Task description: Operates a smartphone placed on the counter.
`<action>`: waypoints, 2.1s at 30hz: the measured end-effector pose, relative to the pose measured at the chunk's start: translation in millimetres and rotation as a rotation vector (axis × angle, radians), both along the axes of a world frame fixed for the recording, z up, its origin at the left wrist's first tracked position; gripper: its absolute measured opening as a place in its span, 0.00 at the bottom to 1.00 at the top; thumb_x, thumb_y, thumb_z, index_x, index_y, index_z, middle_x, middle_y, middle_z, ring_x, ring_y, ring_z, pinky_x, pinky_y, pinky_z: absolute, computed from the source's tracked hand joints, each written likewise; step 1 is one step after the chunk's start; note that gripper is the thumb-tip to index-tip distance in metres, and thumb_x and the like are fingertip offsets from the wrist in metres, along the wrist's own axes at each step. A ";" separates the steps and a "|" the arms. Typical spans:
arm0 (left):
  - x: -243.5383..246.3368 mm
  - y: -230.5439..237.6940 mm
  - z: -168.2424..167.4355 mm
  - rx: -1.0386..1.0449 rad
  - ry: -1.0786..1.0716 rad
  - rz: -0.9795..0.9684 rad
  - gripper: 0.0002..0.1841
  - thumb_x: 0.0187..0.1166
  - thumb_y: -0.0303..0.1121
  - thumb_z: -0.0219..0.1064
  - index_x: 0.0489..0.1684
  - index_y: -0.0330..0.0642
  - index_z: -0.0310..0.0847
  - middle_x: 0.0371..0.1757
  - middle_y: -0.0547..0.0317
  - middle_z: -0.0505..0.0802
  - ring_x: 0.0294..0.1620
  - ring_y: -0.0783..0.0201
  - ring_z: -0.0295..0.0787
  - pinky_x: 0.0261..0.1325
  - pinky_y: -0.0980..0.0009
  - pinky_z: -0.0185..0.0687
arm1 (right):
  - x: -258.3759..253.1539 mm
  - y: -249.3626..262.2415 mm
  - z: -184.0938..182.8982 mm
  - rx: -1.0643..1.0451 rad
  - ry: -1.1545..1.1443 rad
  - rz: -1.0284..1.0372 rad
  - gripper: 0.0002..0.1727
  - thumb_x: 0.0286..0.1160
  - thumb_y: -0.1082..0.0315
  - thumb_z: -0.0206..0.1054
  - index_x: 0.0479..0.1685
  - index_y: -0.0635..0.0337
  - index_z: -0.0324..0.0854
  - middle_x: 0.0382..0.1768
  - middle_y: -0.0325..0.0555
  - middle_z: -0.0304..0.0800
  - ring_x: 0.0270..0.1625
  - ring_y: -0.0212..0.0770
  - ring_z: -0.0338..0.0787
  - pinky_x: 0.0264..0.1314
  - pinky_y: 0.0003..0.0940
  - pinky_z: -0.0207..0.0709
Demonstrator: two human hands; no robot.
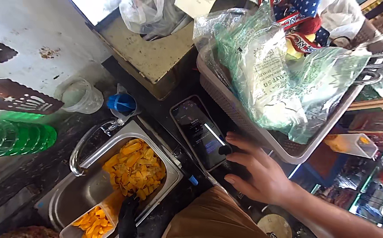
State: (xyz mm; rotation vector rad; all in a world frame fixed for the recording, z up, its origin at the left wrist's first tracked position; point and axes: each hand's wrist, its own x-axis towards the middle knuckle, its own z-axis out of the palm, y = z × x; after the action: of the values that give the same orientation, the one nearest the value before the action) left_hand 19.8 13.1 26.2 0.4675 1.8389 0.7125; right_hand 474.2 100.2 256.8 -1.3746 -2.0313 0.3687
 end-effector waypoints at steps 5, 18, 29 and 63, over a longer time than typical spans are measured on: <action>-12.3 -6.2 -14.1 0.001 0.013 -0.083 0.25 0.87 0.44 0.55 0.75 0.35 0.73 0.69 0.44 0.87 0.62 0.55 0.88 0.63 0.56 0.85 | 0.1 -1.6 0.8 -0.012 -0.007 -0.003 0.22 0.83 0.47 0.65 0.62 0.54 0.76 0.78 0.55 0.77 0.85 0.48 0.74 0.84 0.43 0.74; -10.3 -4.3 -14.7 0.050 0.004 -0.035 0.37 0.82 0.54 0.62 0.91 0.54 0.58 0.83 0.55 0.77 0.80 0.54 0.75 0.72 0.47 0.78 | 0.2 -1.2 0.5 -0.016 -0.010 -0.014 0.22 0.83 0.47 0.65 0.62 0.54 0.77 0.79 0.54 0.77 0.85 0.47 0.74 0.83 0.41 0.76; -14.1 -9.2 -22.0 0.007 0.127 -0.120 0.24 0.74 0.43 0.68 0.66 0.41 0.75 0.55 0.54 0.86 0.51 0.65 0.81 0.50 0.63 0.82 | 1.7 0.6 0.3 -0.026 0.004 0.014 0.21 0.83 0.48 0.65 0.60 0.54 0.78 0.78 0.56 0.77 0.86 0.48 0.73 0.85 0.43 0.72; -1.8 14.8 2.5 -0.102 0.428 -0.129 0.21 0.78 0.44 0.72 0.33 0.30 0.81 0.33 0.48 0.83 0.37 0.57 0.77 0.44 0.51 0.75 | -0.2 4.0 4.1 -0.072 0.072 0.024 0.20 0.83 0.50 0.67 0.61 0.54 0.75 0.79 0.55 0.76 0.86 0.45 0.73 0.86 0.37 0.71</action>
State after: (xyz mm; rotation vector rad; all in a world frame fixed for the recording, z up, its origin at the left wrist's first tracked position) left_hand 18.0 27.9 28.7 0.7062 2.2071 0.4501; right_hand 473.9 104.2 261.0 -1.3611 -1.9948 0.4993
